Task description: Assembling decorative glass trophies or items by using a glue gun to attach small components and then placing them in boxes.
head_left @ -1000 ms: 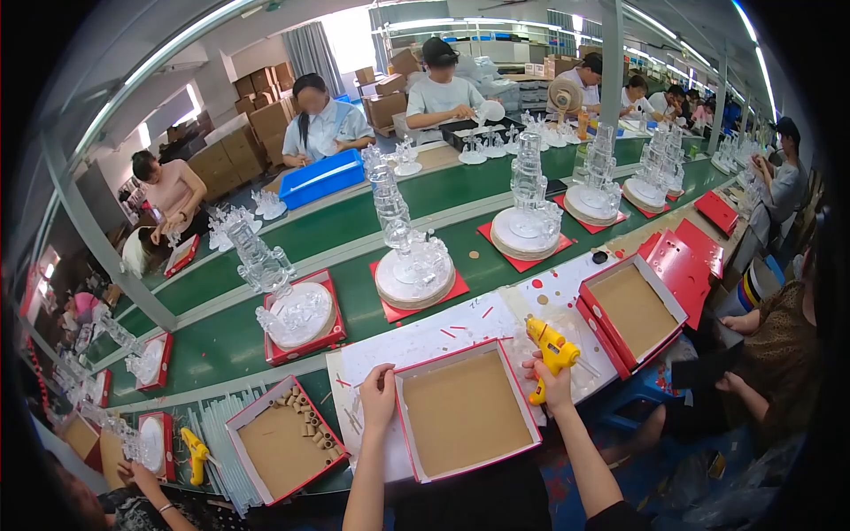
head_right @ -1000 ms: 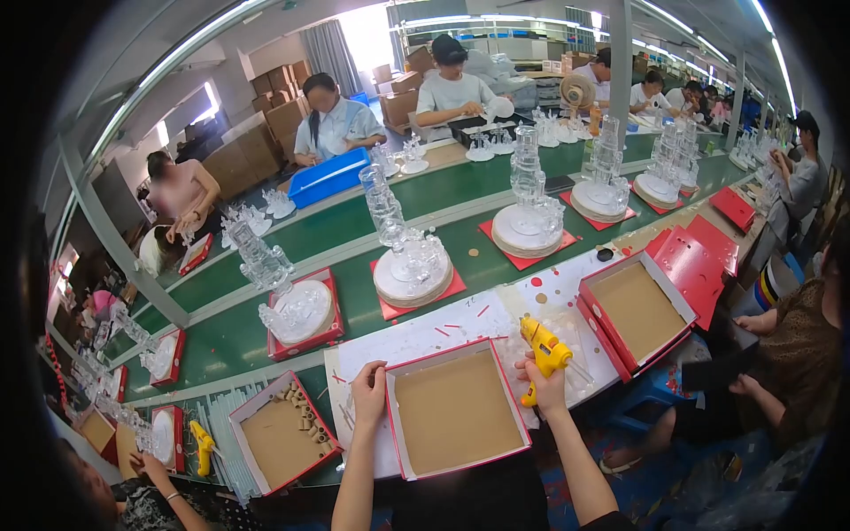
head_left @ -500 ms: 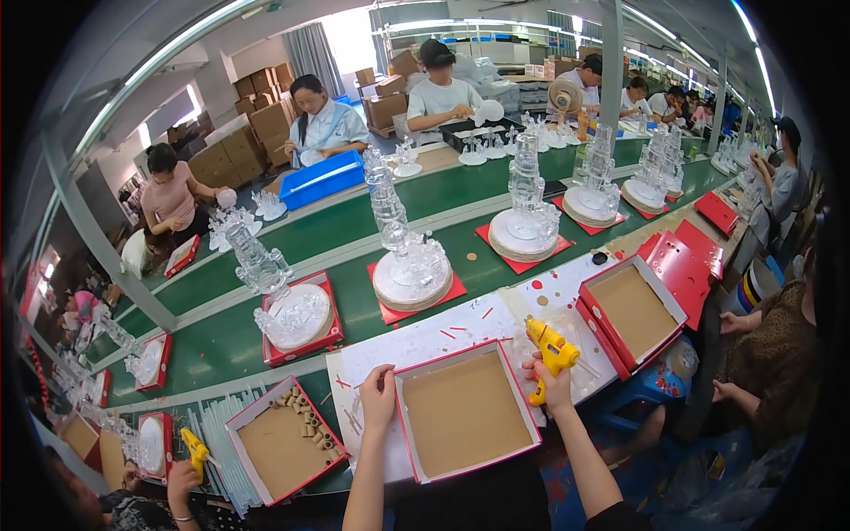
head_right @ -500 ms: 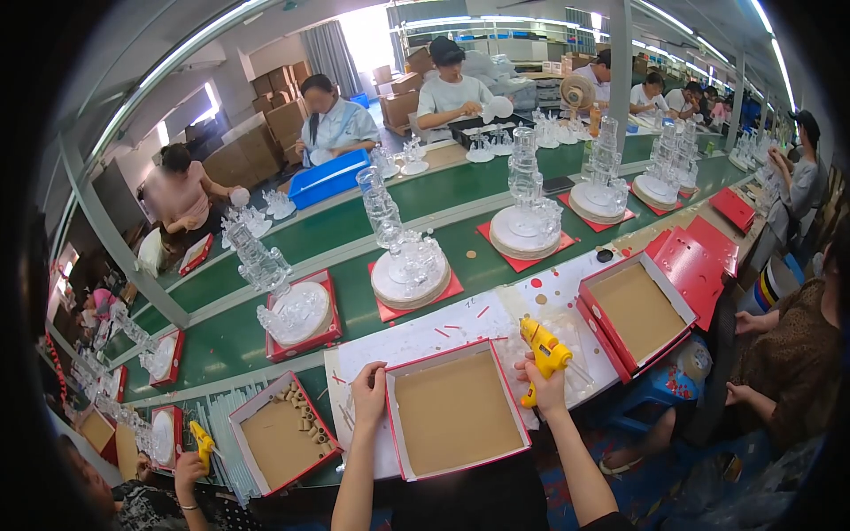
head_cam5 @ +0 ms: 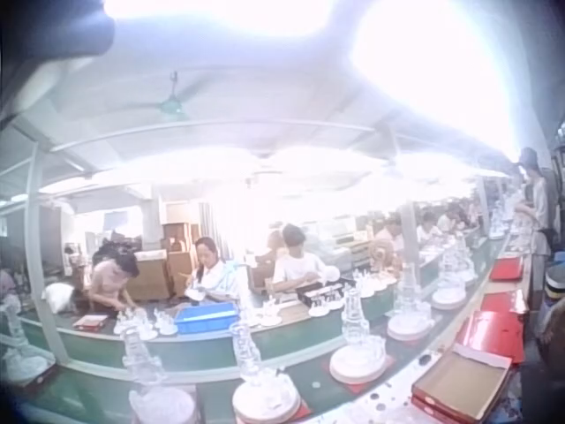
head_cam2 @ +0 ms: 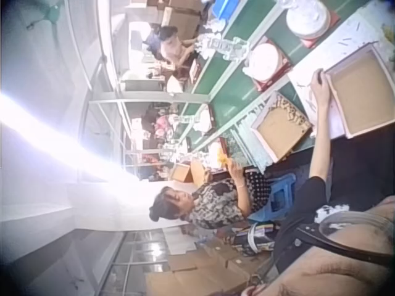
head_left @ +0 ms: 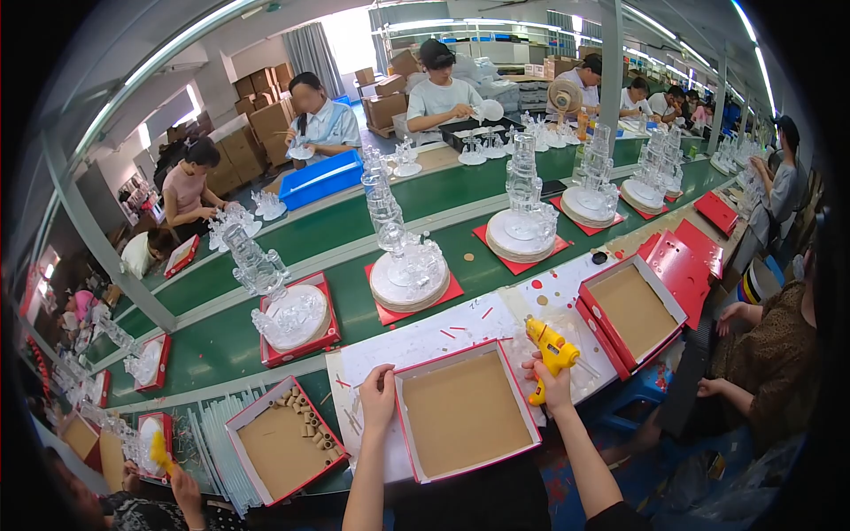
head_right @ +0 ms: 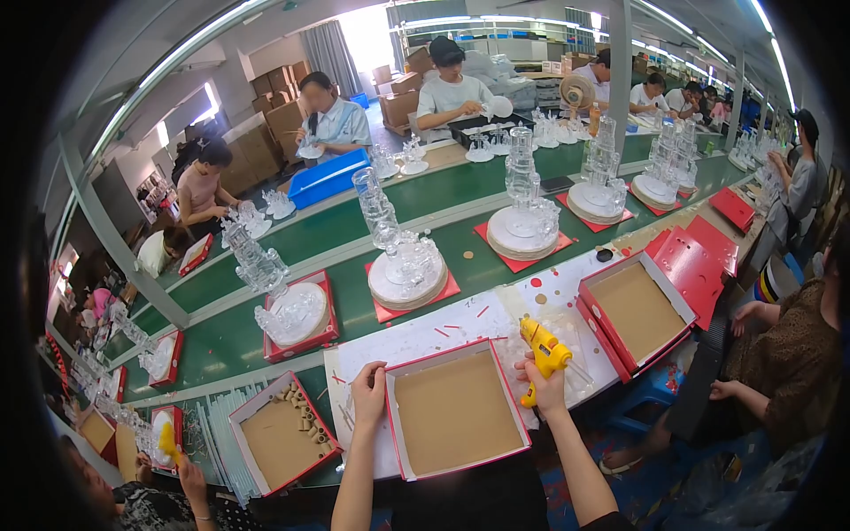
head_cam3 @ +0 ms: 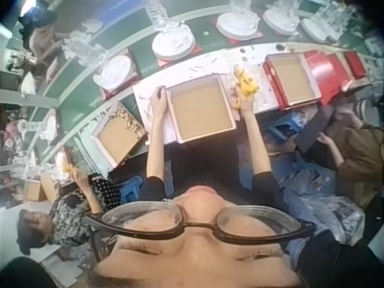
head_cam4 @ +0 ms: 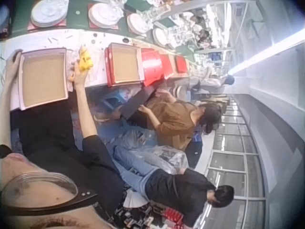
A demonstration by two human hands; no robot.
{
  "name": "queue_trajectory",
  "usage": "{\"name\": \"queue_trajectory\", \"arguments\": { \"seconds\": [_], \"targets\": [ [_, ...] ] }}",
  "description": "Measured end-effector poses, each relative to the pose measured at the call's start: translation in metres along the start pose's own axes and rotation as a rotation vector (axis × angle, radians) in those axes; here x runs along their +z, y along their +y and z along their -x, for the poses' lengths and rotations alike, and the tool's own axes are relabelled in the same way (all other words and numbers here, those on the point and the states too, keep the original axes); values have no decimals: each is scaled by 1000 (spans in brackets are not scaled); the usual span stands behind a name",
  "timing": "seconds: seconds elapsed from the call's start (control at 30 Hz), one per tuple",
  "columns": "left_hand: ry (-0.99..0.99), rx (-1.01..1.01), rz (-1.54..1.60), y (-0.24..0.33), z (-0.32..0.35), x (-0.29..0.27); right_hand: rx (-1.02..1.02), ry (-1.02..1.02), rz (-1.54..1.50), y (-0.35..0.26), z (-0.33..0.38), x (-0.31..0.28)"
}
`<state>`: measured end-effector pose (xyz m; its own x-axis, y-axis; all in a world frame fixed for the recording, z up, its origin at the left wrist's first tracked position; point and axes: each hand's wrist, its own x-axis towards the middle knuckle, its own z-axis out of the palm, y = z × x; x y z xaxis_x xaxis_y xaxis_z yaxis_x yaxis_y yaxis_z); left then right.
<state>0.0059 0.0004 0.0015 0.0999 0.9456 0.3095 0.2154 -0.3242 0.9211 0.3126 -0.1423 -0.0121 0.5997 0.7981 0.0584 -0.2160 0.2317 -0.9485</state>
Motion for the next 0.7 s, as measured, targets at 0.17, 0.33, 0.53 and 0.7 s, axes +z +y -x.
{"name": "queue_trajectory", "arguments": {
  "seconds": [0.17,0.33,0.53,0.7],
  "targets": [
    [1,0,8,-1,-1,0,-7,3,-4,0,-1,0],
    [-15,-16,2,1,0,0,0,2,-16,1,0,-1],
    [-18,-7,7,1,3,3,-2,18,-11,-1,3,-3],
    [27,34,-54,-4,2,2,33,-94,-6,1,1,-8]
  ]
}}
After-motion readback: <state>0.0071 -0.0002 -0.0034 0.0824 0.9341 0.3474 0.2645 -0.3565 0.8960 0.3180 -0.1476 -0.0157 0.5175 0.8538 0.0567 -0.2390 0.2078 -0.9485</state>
